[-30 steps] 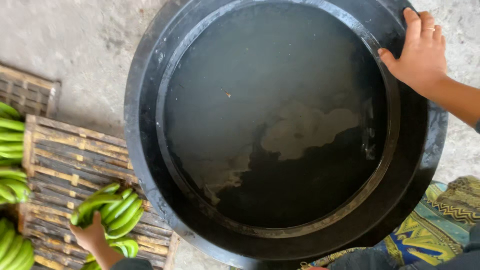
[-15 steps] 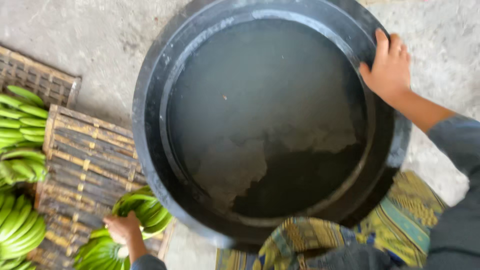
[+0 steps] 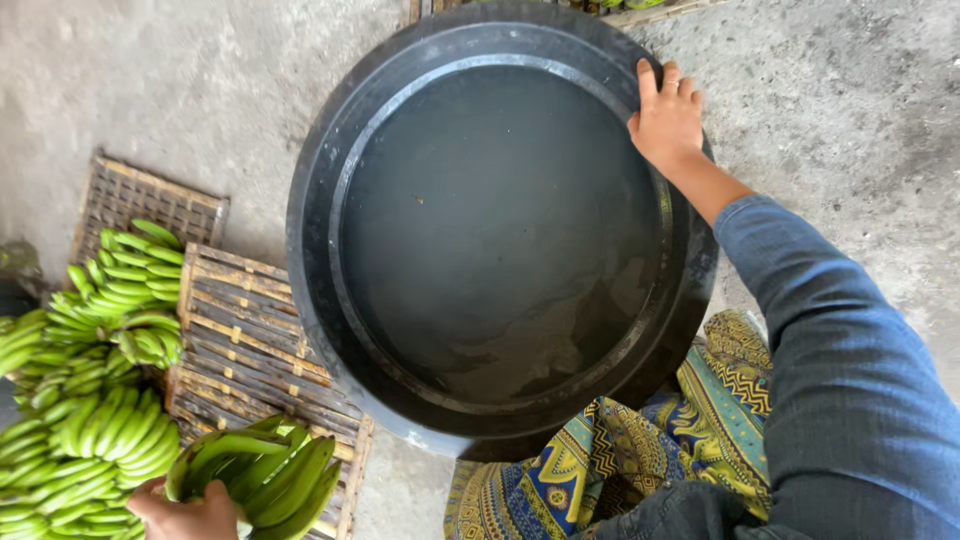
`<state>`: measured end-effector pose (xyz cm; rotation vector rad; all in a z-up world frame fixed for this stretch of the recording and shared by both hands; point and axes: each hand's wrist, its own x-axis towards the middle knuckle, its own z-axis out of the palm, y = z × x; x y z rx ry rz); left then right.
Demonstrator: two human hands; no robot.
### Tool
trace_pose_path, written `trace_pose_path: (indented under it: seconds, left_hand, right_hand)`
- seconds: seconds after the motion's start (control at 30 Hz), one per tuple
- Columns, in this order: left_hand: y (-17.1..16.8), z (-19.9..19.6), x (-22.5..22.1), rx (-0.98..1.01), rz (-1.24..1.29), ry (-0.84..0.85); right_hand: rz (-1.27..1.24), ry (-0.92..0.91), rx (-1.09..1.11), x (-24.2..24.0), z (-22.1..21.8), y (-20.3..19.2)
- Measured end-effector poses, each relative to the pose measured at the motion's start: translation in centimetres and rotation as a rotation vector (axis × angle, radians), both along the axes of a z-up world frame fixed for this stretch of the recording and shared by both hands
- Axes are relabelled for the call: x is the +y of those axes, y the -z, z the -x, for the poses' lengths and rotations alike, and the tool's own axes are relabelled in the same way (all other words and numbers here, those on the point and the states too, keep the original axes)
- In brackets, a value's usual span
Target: The person washes bunches of green bananas by hand in a large tub of water, rinsing them and turning them over. They move each bunch aside after washing.
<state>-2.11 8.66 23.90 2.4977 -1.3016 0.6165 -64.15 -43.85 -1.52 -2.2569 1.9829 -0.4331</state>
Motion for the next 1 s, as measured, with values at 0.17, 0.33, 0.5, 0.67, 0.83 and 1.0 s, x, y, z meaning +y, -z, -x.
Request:
trace_pose_path:
  seconds: [0.17,0.33,0.5,0.67,0.83,1.0]
  left_hand:
    - [-4.2,9.5,-7.2,0.047,0.01,-0.084]
    - [2.4,18.1,-19.3,0.31,0.158,0.265]
    - [13.3,24.6,-29.3,0.783,0.197,0.339]
    - [22.5,27.5,-32.0,0.87,0.135,0.332]
    - [29.3,26.5,-31.8,0.99,0.134,0.299]
    - [35.8,25.4,-28.9,1.225,0.093,0.221]
  right_hand:
    - [-0.005,0.014,-0.014,-0.2,-0.2,-0.4]
    - [0.005,-0.003,-0.053,0.1,-0.1,-0.3]
    - [0.036,-0.009,-0.066,0.0,0.0,-0.7]
    - [0.009,-0.027,-0.118,0.4,0.6,0.5]
    - [0.035,-0.037,-0.08,-0.2,0.6,0.7]
    - [0.02,-0.036,-0.089,-0.1,0.6,0.9]
